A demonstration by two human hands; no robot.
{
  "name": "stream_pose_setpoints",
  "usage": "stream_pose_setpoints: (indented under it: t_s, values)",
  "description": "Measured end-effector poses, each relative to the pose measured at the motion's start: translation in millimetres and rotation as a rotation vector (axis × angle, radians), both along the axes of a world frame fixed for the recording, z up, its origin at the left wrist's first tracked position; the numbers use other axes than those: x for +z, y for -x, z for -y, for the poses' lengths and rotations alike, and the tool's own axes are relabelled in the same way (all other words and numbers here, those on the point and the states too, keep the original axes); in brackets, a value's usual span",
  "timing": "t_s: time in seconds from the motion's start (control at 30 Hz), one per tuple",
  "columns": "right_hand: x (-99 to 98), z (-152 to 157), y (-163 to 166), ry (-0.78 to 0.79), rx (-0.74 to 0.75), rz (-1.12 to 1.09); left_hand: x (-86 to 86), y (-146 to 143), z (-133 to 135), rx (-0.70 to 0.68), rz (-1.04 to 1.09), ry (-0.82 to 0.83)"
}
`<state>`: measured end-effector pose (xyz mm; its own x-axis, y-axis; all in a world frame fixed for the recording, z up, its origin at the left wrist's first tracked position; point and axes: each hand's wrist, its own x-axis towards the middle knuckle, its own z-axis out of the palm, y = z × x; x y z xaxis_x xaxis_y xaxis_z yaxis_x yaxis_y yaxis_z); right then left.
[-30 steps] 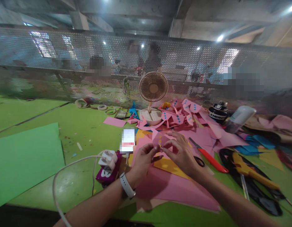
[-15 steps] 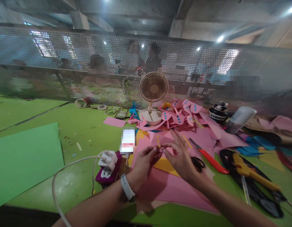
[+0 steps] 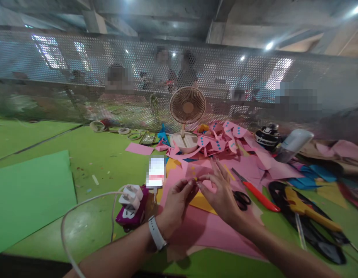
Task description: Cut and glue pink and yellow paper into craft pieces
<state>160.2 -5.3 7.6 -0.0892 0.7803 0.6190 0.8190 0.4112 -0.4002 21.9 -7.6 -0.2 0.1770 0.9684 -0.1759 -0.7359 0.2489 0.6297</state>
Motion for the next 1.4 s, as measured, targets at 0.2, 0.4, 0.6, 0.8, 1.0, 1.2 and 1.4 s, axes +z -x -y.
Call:
stream_pose_setpoints:
  t_s: [0.2,0.4,0.6,0.8,1.0,1.2,1.4]
  values:
    - [-1.5,1,-2,0.010,0.026,-0.029,2.2,0,0,0.002,-0.043,-0.023]
    - [1.0,3,1,0.064,0.034,-0.072,-2.2,-1,-1,0.002,-0.052,-0.077]
    - [1.0,1,1,0.088,0.040,-0.133,-6.6,-1,-2,-0.013,-0.063,-0.078]
    - [2.5,0,-1,0.106,0.066,-0.148,-4.8,-1,-1,-0.025,-0.070,-0.098]
    - [7.1,-7,-10,0.169,0.110,-0.127,-2.2,1,1,-0.032,-0.132,-0.128]
    - [19.0,-9,-18,0.285,0.187,-0.056,0.6,4,1,-0.027,-0.244,-0.139]
    - [29.9,-7,-21,0.281,0.206,-0.023,3.6,4,3,-0.099,-0.333,-0.170]
